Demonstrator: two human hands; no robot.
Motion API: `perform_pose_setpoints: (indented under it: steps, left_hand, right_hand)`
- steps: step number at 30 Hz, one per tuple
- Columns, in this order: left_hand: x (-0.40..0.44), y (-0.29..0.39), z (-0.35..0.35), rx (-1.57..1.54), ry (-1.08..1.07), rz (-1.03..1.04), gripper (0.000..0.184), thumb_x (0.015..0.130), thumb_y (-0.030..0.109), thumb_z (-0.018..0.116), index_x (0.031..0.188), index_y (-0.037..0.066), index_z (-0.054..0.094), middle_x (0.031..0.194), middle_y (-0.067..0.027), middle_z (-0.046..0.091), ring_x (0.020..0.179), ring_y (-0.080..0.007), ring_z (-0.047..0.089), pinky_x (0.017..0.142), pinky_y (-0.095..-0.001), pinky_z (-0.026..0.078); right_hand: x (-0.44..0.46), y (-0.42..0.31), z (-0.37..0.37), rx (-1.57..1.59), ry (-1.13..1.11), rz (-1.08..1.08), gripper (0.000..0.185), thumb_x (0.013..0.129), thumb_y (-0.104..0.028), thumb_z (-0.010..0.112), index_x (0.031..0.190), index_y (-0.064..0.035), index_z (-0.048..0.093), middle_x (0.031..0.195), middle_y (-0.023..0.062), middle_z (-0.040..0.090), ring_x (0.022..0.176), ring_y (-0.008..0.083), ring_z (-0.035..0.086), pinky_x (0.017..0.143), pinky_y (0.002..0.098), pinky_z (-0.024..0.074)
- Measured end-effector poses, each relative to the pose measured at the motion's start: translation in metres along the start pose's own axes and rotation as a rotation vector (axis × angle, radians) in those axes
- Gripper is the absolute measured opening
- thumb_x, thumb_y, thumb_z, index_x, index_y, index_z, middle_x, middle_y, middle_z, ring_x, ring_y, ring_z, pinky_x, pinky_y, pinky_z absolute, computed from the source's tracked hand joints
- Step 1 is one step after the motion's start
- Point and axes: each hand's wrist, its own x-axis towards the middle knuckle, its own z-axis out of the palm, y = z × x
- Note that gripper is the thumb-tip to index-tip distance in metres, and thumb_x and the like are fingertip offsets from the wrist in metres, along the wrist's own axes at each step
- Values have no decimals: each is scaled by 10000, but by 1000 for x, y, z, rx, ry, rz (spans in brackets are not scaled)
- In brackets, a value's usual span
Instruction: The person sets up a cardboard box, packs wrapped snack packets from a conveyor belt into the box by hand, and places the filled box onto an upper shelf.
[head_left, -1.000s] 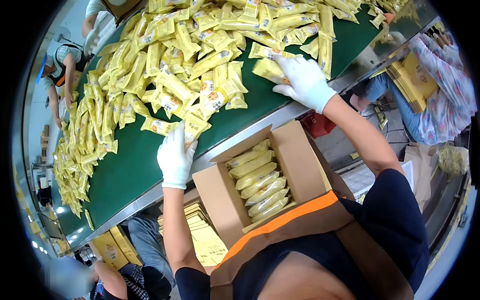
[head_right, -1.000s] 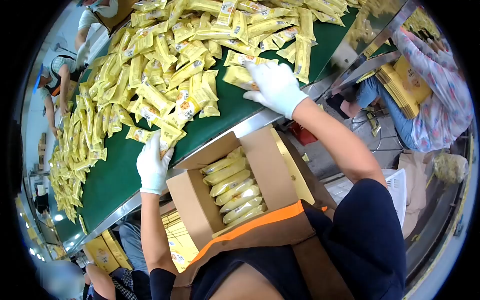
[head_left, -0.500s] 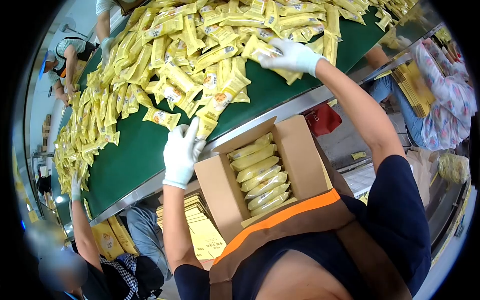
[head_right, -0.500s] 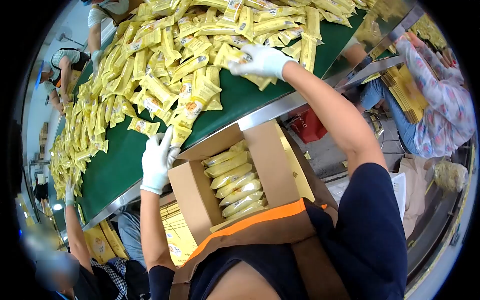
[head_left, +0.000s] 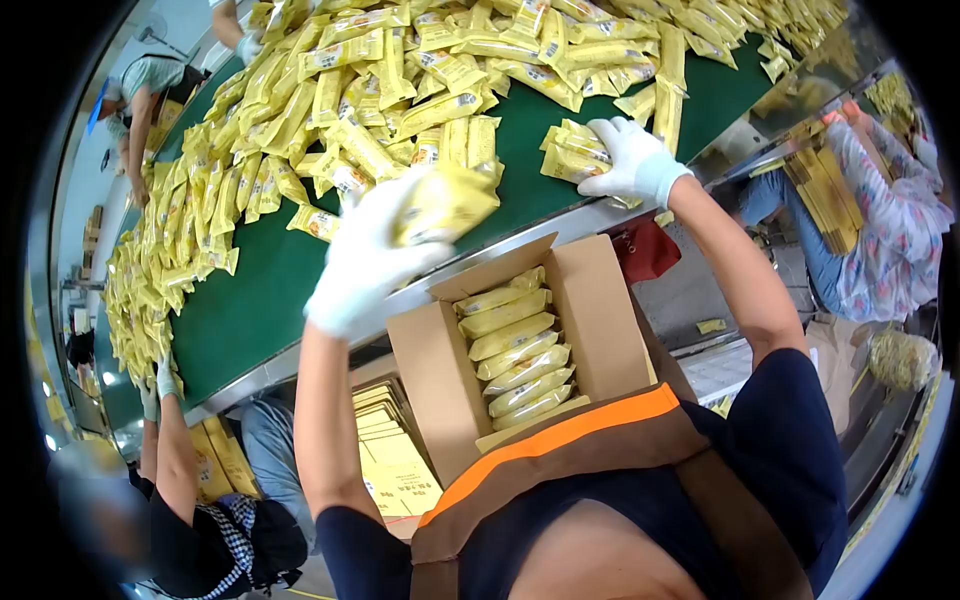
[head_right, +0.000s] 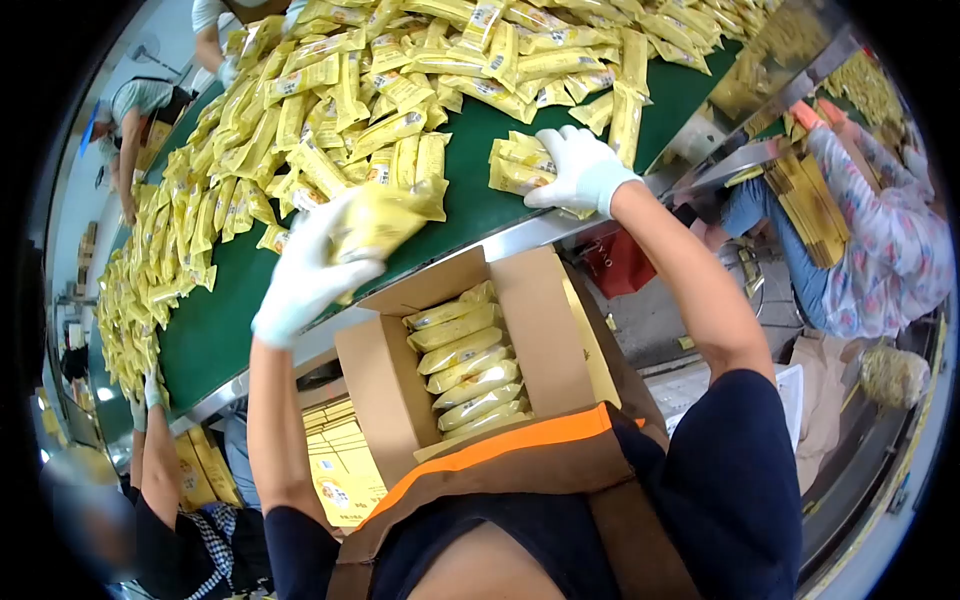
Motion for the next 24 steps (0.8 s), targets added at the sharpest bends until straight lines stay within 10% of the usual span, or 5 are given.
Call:
perform_pose_setpoints:
  steps: [3,11,14,19,24]
  left_hand:
    - [33,-15,54,10,-357,-3,683,747,359,733,1368,154,539,1140,-178,609,1035,-343,596,884,-426,486]
    - [-7,-25,30,206,-226,23,630,754,307,758,1329,130,573,982,-155,581,976,-355,583,826,-411,483]
    - [-22,-24,6,313,-278,-102,662,724,349,772,1313,108,589,995,-157,597,982,-363,582,855,-413,483]
    - [-25,-36,7,148,-99,-133,695,716,414,759,1309,93,593,1083,-172,622,1094,-354,578,942,-377,476]
    - [-24,-33,31,246,-41,-111,718,685,431,777,1295,102,588,1048,-161,594,1030,-364,557,906,-427,482]
  right_hand:
    - [-10,-5,2,-94,64,51,901,661,-606,711,1390,-133,475,1185,190,561,1157,390,535,997,451,457]
    - [35,-93,-63,329,178,-380,861,695,-534,755,1321,13,531,1099,196,681,1025,317,664,928,361,502]
    - [100,-142,-82,400,-126,-409,1070,655,-643,742,1360,113,463,1234,266,625,1141,303,622,993,342,463]
    - [162,-156,-22,174,-451,-337,1164,588,-780,663,1454,-26,473,1444,209,512,1328,328,492,1111,404,356]
    - [144,-142,-23,63,-462,-366,1013,619,-774,667,1247,15,573,1289,250,578,1158,337,596,960,378,463]
